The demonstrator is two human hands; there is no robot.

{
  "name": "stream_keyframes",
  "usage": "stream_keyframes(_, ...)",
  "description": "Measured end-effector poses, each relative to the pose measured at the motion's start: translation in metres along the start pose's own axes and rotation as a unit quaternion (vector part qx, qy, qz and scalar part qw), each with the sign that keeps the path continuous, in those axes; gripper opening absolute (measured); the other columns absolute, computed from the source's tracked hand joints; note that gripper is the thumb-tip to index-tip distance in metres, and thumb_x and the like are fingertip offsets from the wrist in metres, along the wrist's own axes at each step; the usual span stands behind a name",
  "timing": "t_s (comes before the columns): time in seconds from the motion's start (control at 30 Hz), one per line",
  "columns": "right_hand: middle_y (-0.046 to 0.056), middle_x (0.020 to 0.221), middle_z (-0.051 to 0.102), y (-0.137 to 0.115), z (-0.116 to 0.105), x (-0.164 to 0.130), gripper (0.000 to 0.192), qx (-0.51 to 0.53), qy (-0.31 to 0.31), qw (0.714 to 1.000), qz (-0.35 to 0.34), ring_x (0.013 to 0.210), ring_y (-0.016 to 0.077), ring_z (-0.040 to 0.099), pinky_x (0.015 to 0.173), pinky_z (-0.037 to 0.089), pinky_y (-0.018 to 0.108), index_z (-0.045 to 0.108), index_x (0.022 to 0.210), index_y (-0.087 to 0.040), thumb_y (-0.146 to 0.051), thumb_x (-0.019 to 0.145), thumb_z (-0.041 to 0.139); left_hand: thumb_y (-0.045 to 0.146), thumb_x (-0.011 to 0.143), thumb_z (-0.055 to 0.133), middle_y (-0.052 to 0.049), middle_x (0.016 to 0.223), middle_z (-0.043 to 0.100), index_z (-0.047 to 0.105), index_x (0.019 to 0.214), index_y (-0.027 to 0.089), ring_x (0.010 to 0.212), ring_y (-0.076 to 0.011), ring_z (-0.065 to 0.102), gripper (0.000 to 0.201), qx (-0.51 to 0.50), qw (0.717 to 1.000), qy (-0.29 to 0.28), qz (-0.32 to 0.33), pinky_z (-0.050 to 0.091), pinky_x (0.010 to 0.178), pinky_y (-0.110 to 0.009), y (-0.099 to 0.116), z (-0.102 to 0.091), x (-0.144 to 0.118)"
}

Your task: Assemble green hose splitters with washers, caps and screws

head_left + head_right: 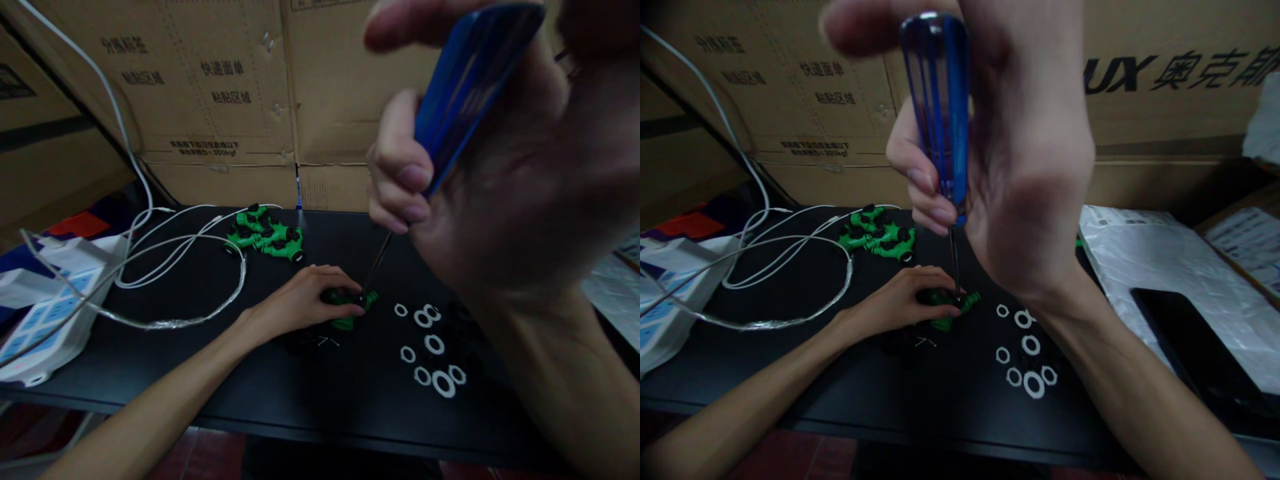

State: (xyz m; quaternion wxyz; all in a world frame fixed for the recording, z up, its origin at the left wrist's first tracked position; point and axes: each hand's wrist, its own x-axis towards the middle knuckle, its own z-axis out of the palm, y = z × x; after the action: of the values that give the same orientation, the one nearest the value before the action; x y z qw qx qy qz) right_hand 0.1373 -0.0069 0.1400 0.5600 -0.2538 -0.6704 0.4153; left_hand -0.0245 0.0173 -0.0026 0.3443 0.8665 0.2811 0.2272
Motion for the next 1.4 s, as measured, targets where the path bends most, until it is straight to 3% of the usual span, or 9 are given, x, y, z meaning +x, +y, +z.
stream_keyframes(0.17, -0.005, 0.07, 0.05, 0.001, 0.005, 0.002, 0.04, 0.013, 0.043, 0.998, -0.044, 0.053, 0.0143, 0.049, 0.042, 0.042, 0.028, 0.035, 0.084, -0.029, -0.065, 0.088, 0.051, 0.042, 0.089, 0.073, -0.004, 0.108, 0.073, 0.074, 0.111, 0.021, 0.098, -0.0184, 0.069, 0.03, -0.002, 1.0, -0.001, 0.001, 0.05, 0.09, -0.031, 0.0, -0.001, 0.001)
stream_keyframes(0.37, -0.008, 0.058, 0.033, 0.002, 0.001, -0.001, 0.036, 0.002, 0.01, 1.0, -0.021, 0.042, 0.0115, 0.027, 0.035, 0.026, 0.026, 0.034, 0.085, -0.028, -0.061, 0.091, 0.047, 0.042, 0.09, 0.073, -0.004, 0.107, 0.073, 0.073, 0.112, 0.021, 0.099, -0.0177, 0.069, 0.03, 0.005, 1.0, -0.002, 0.002, 0.049, 0.093, -0.032, 0.001, 0.0, 0.0)
stream_keyframes(0.47, -0.004, 0.065, 0.038, 0.001, -0.003, -0.002, 0.038, -0.027, -0.061, 0.994, -0.083, 0.049, 0.0138, 0.038, 0.041, 0.036, 0.029, 0.044, 0.086, -0.028, -0.066, 0.089, 0.042, 0.041, 0.09, 0.073, -0.004, 0.107, 0.073, 0.073, 0.113, 0.021, 0.099, -0.0175, 0.069, 0.031, -0.001, 1.0, -0.001, 0.003, 0.05, 0.093, -0.032, 0.0, 0.0, 0.0)
stream_keyframes(0.6, -0.004, 0.07, 0.046, 0.0, 0.004, -0.001, 0.044, 0.003, 0.004, 0.994, -0.11, 0.062, 0.0159, 0.053, 0.044, 0.043, 0.027, 0.042, 0.085, -0.028, -0.071, 0.084, 0.05, 0.042, 0.09, 0.072, -0.004, 0.11, 0.073, 0.073, 0.114, 0.022, 0.101, -0.0183, 0.069, 0.031, 0.001, 1.0, -0.006, -0.002, 0.05, 0.095, -0.034, 0.0, 0.0, 0.0)
stream_keyframes(0.8, -0.007, 0.061, 0.034, 0.002, 0.004, -0.001, 0.04, 0.011, 0.024, 0.999, -0.032, 0.047, 0.0103, 0.029, 0.039, 0.025, 0.025, 0.036, 0.084, -0.027, -0.065, 0.087, 0.048, 0.041, 0.089, 0.074, -0.004, 0.106, 0.073, 0.073, 0.111, 0.021, 0.098, -0.0178, 0.069, 0.03, 0.001, 1.0, 0.001, 0.003, 0.05, 0.093, -0.032, 0.0, 0.0, 0.001)
stream_keyframes(0.93, -0.002, 0.071, 0.041, 0.003, -0.004, -0.001, 0.041, -0.021, -0.05, 0.993, -0.109, 0.058, 0.0145, 0.044, 0.045, 0.039, 0.028, 0.044, 0.08, -0.028, -0.066, 0.089, 0.037, 0.04, 0.09, 0.073, -0.003, 0.106, 0.073, 0.073, 0.112, 0.02, 0.098, -0.0173, 0.069, 0.03, 0.006, 1.0, 0.001, 0.012, 0.049, 0.092, -0.031, 0.0, 0.0, 0.0)
stream_keyframes(1.03, -0.003, 0.07, 0.049, 0.001, 0.002, 0.002, 0.043, -0.017, -0.002, 0.997, -0.071, 0.055, 0.0147, 0.05, 0.045, 0.047, 0.029, 0.038, 0.08, -0.028, -0.07, 0.086, 0.045, 0.041, 0.09, 0.073, -0.003, 0.106, 0.073, 0.073, 0.112, 0.02, 0.098, -0.0173, 0.069, 0.03, 0.007, 1.0, 0.001, 0.013, 0.049, 0.091, -0.031, -0.001, 0.0, 0.0)
stream_keyframes(1.23, -0.007, 0.053, 0.03, -0.003, 0.008, -0.001, 0.042, 0.007, 0.015, 0.999, -0.038, 0.044, 0.0126, 0.026, 0.035, 0.025, 0.027, 0.033, 0.083, -0.028, -0.068, 0.087, 0.046, 0.041, 0.09, 0.073, -0.004, 0.107, 0.073, 0.073, 0.112, 0.02, 0.1, -0.0176, 0.069, 0.03, 0.002, 1.0, 0.001, 0.011, 0.049, 0.093, -0.031, 0.0, 0.0, -0.001)
stream_keyframes(1.4, -0.001, 0.073, 0.046, 0.002, 0.0, -0.003, 0.042, 0.024, -0.038, 0.991, -0.127, 0.066, 0.0167, 0.049, 0.049, 0.043, 0.028, 0.05, 0.09, -0.028, -0.068, 0.088, 0.043, 0.04, 0.09, 0.073, -0.003, 0.108, 0.072, 0.072, 0.112, 0.02, 0.1, -0.0165, 0.069, 0.03, 0.003, 1.0, -0.003, 0.014, 0.049, 0.093, -0.029, -0.001, 0.0, 0.0)
